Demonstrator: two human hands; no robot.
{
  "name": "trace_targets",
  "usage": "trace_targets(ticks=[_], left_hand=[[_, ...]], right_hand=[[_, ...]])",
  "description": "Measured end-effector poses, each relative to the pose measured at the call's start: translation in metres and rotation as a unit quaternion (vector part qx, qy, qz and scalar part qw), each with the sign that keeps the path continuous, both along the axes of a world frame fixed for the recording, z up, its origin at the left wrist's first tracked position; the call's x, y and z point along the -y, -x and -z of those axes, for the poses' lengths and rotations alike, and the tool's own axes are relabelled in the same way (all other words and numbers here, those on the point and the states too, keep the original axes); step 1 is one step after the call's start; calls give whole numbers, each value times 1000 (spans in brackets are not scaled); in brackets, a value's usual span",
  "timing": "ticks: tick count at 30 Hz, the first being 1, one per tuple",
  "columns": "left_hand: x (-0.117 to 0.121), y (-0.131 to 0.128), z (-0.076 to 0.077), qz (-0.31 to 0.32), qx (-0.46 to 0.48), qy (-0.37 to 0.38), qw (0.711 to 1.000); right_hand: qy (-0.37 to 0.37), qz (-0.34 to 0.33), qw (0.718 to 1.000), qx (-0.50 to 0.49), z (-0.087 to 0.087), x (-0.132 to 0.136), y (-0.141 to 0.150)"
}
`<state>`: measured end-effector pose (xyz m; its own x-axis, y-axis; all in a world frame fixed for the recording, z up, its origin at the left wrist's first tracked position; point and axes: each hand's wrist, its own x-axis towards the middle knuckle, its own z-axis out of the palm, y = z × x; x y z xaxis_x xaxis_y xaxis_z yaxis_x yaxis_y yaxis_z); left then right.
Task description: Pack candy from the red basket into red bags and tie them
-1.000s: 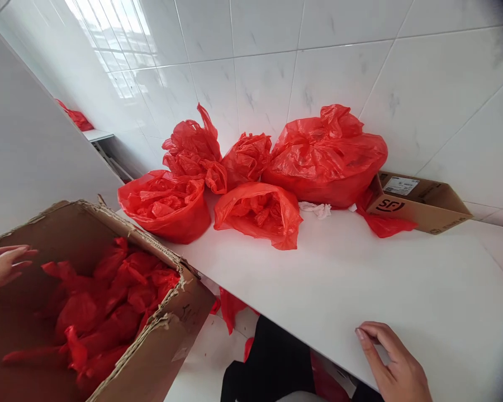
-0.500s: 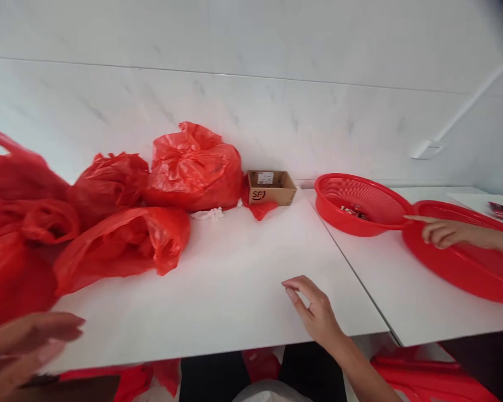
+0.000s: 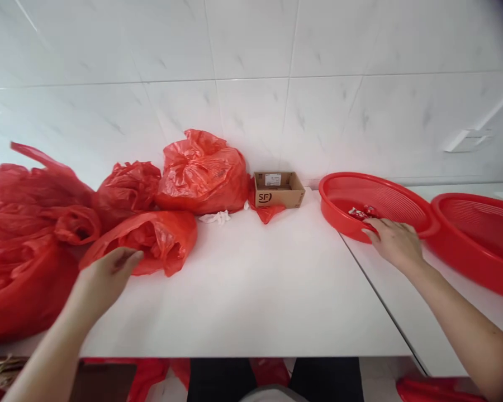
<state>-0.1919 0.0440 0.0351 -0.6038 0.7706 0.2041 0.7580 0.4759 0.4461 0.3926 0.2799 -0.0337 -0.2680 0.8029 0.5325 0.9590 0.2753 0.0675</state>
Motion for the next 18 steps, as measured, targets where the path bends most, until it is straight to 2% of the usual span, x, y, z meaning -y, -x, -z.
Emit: trace_targets(ticks=[3, 6, 9, 10, 12, 14, 16, 18], left_hand=[[-21, -4, 24, 30, -16, 10, 999], [-45, -6, 51, 18, -42, 38, 998], [-64, -2, 67, 9, -40, 77, 996], [-68, -2, 70, 10, -38, 82, 996], [-75, -4, 75, 15, -38, 75, 996], [-80, -12, 79, 18, -37, 53, 998], [-85, -23, 86, 21, -26, 31, 999], [-90, -33, 93, 34, -7, 15, 999]], right_hand=[[-5, -53, 998, -42, -7, 9, 34], [10, -116, 988, -104, -20, 35, 88], [-9, -225, 956, -188, -28, 68, 151], [10, -268, 939, -214, -28, 78, 172], [99, -347, 899, -246, -23, 93, 212], [209, -391, 854, -273, -14, 100, 251], [302, -396, 806, -320, -3, 99, 288], [354, -381, 771, -367, 8, 92, 322]])
